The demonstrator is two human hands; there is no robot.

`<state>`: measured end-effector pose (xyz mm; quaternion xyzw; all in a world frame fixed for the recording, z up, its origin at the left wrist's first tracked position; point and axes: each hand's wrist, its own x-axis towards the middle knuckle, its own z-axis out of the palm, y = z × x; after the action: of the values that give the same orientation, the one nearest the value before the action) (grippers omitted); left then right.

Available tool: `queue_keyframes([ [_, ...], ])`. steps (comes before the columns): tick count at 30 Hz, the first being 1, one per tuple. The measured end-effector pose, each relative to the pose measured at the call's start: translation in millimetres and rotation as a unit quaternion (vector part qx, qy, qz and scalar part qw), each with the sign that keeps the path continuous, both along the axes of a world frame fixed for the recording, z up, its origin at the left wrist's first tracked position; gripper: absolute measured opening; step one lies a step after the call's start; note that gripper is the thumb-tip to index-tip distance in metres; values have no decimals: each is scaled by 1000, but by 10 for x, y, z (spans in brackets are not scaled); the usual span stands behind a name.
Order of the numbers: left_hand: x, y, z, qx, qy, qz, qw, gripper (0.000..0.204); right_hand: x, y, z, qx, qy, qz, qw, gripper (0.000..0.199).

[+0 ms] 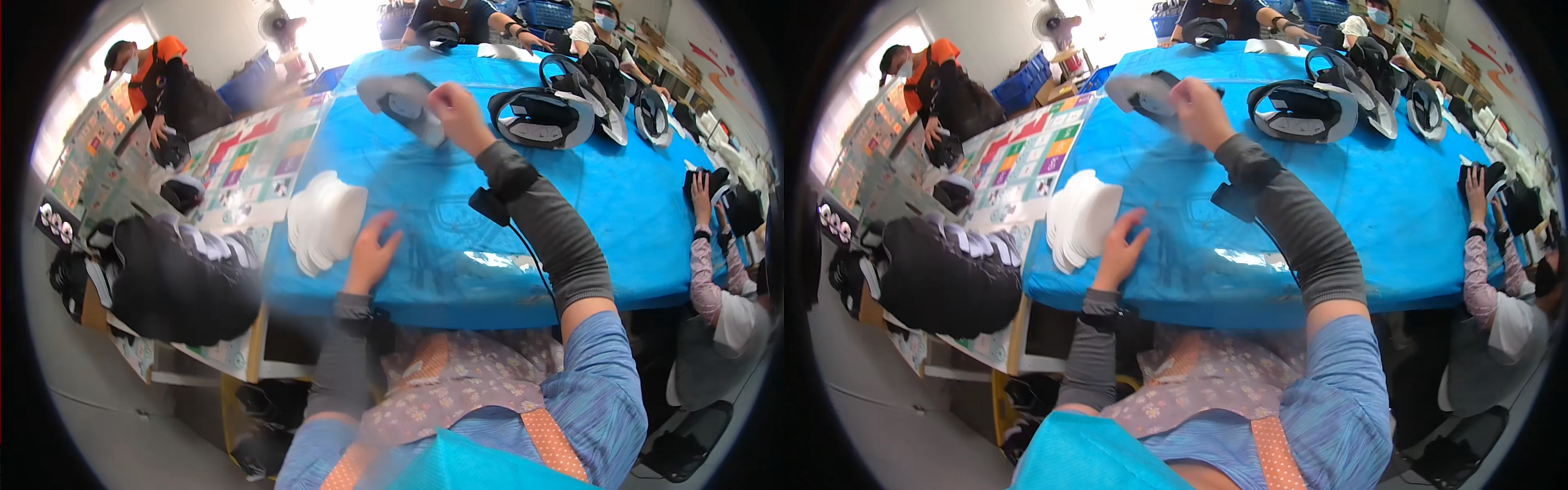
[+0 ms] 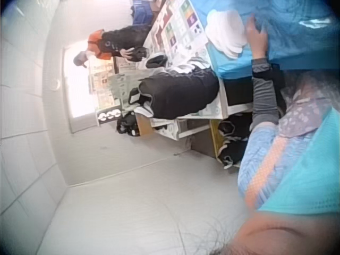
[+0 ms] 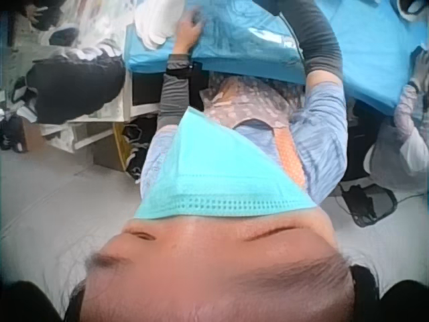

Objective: The person places a white internal support piece into the heel of a black shoe upper and presses it firmly against the interior surface by hand, repeating this process for two shoe uppers.

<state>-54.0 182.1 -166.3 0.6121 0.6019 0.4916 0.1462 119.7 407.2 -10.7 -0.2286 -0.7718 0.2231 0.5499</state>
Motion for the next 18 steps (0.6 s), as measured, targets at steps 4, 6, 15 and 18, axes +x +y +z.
queue_keyframes([
  [4, 99, -18, 72, 95, -168, 9, 981, 99, 525, -585, 278, -304, 251, 131, 910, 21],
  [6, 63, -44, 54, 196, -184, -55, 962, 116, 784, -844, 92, -330, 282, 129, 891, 23],
  [15, 105, -244, 196, 134, -157, -110, 972, 104, 1879, -2374, -892, -467, 318, 97, 819, 20],
  [18, 68, -228, 215, 107, -177, -115, 972, 93, 1982, -2614, -1167, -500, 340, 161, 780, 21],
])
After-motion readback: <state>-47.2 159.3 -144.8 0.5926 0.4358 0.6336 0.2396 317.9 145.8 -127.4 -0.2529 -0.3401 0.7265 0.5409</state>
